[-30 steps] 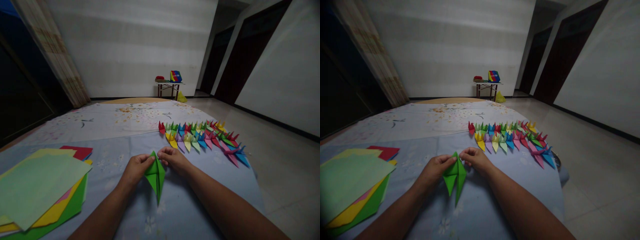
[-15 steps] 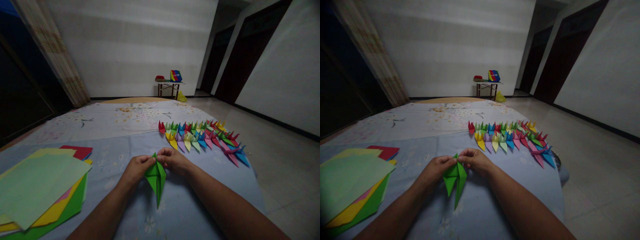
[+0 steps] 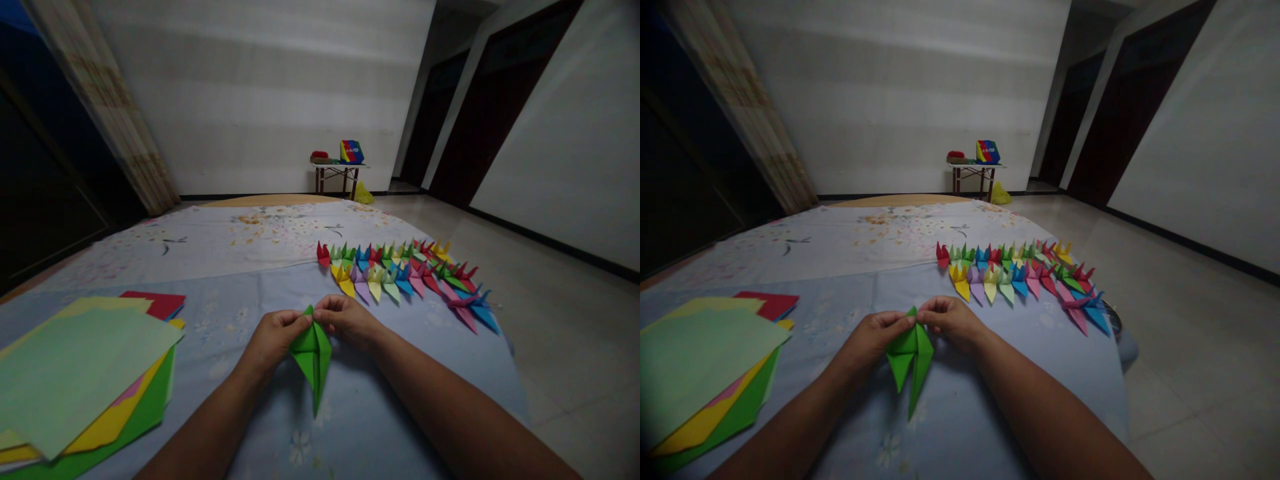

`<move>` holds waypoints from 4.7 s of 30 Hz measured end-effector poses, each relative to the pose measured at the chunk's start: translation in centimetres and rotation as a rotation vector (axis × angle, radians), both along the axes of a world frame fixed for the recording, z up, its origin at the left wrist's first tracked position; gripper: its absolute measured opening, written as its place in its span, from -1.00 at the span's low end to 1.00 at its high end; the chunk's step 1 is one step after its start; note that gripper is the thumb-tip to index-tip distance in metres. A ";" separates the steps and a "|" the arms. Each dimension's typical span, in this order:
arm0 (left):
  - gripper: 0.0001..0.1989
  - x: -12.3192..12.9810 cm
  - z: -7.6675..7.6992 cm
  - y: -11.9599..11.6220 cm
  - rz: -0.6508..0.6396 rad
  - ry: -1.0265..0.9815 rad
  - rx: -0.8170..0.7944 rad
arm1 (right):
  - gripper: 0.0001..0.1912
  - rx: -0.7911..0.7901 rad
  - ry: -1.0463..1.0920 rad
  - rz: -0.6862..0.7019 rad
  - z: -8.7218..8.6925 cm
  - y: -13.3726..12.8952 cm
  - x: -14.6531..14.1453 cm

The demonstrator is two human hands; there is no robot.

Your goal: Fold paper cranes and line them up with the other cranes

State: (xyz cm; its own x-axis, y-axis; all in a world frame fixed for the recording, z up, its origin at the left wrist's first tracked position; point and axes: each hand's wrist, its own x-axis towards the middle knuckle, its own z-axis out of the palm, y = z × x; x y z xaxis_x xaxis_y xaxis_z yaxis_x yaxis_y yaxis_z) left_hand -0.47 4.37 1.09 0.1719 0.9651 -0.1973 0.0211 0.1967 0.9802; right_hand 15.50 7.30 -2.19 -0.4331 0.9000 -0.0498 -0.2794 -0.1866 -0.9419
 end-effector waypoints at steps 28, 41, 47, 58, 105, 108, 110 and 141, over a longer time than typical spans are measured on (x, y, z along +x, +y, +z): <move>-0.69 -0.1 -0.1 -0.1 -0.067 0.008 0.006 | -0.77 -0.015 -0.071 -0.021 0.6 -0.1 -0.1; -0.78 0.5 -0.6 -0.5 -0.071 0.103 0.066 | -0.90 0.030 -0.114 -0.057 0.5 -0.1 -0.4; -0.85 1.3 -0.8 -1.4 -0.194 0.074 0.034 | -0.85 0.055 -0.132 -0.202 0.9 0.3 -0.2; -0.68 0.0 -0.4 0.1 0.114 -0.083 0.007 | -0.58 0.085 -0.276 0.062 0.3 0.1 -0.2; -0.70 -1.8 -3.9 2.5 0.169 0.764 0.521 | -0.85 0.703 -1.168 0.018 0.8 -2.5 -0.3; -0.85 -2.0 -3.9 2.5 0.113 0.864 0.549 | -0.85 0.788 -1.203 0.052 0.9 -3.0 -0.1; -0.83 -2.2 -3.8 2.5 0.057 0.919 0.562 | -0.84 0.888 -1.221 0.059 0.9 -3.4 0.1; -0.55 -5.3 0.9 1.3 -0.383 0.841 0.326 | -0.75 0.764 -1.286 0.061 1.8 -0.9 -1.2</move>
